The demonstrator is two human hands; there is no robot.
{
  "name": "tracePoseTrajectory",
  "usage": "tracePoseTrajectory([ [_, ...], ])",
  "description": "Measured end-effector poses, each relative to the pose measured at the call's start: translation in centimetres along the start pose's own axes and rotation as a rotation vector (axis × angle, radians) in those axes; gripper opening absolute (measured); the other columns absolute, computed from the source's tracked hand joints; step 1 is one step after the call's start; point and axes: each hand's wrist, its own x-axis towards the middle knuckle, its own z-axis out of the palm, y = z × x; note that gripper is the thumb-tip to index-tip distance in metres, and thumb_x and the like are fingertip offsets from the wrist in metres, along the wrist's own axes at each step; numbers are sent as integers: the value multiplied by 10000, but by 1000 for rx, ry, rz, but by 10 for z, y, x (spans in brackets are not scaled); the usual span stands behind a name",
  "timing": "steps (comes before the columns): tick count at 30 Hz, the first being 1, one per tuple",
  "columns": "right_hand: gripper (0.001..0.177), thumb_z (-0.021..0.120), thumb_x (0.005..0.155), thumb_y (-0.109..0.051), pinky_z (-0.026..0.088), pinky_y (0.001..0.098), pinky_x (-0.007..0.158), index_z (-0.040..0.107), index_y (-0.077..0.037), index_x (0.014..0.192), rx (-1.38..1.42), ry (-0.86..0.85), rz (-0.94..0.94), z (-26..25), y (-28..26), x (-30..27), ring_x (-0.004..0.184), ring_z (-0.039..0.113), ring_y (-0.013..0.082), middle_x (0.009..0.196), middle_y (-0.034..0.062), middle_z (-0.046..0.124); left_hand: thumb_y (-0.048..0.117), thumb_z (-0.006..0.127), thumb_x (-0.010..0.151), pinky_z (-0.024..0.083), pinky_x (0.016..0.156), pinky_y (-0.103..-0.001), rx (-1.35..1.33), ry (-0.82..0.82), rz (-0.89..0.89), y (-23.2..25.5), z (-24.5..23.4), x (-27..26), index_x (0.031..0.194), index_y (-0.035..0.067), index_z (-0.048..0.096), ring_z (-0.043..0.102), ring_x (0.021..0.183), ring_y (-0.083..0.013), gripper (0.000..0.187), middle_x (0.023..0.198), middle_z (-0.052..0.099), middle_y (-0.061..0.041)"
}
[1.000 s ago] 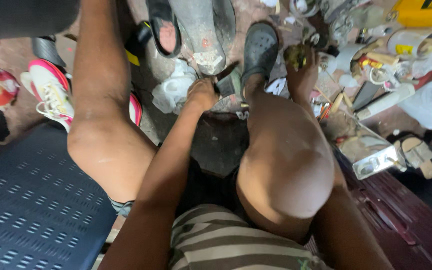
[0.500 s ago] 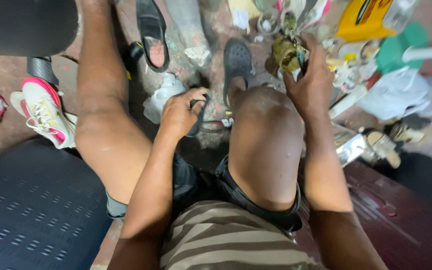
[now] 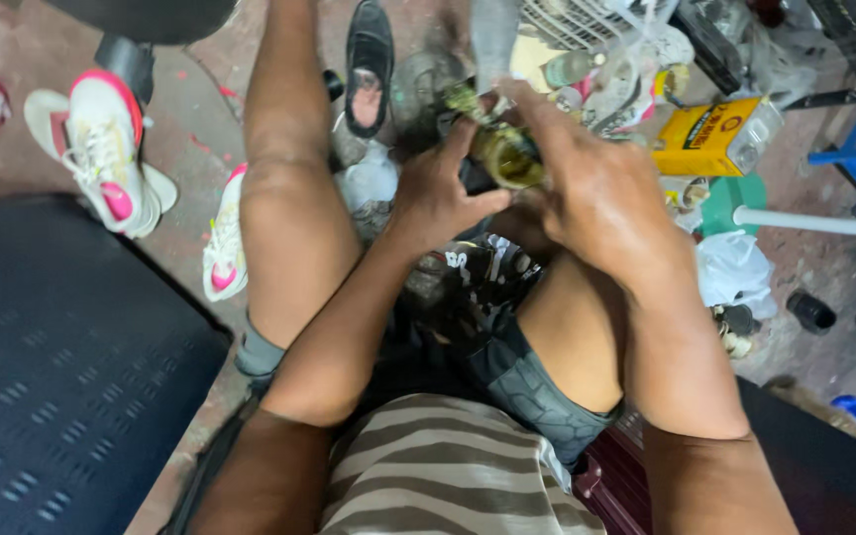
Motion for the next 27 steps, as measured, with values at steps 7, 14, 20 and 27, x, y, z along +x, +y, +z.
tracePoseTrajectory([
  [7, 964, 967, 671, -156, 416, 311, 647, 477, -50, 1494, 574, 151, 50, 15, 17, 8, 759, 500, 221, 1298, 207, 590, 228, 941, 827, 573, 1051, -398, -202, 62, 86, -12, -17, 6, 1480, 96, 484, 691, 1253, -300, 808, 1382, 657, -115],
  [14, 795, 966, 758, -249, 459, 288, 833, 543, -63, 1406, 564, 216, 86, 14, 18, 29, 921, 538, 164, 1288, 119, 696, 228, 937, 847, 580, 1100, -355, -304, 116, 96, -12, -30, 15, 1509, 109, 457, 689, 1312, -264, 827, 1476, 623, -116],
  [20, 747, 934, 769, -174, 503, 431, 1072, 549, -3, 1387, 332, 94, -254, 20, -11, 38, 1265, 630, 399, 1343, 202, 631, 432, 1013, 768, 612, 1051, -337, -223, 53, -176, -35, -17, 10, 1461, 87, 492, 767, 1188, -210, 934, 1290, 744, -95],
  [27, 622, 903, 884, -1, 521, 356, 1091, 549, 10, 1396, 350, 246, -160, 24, 4, 29, 1229, 653, 291, 1319, 168, 644, 234, 898, 848, 514, 1077, -384, -315, 144, 46, -25, -40, 13, 1430, 22, 458, 662, 1242, -301, 760, 1352, 636, -172],
])
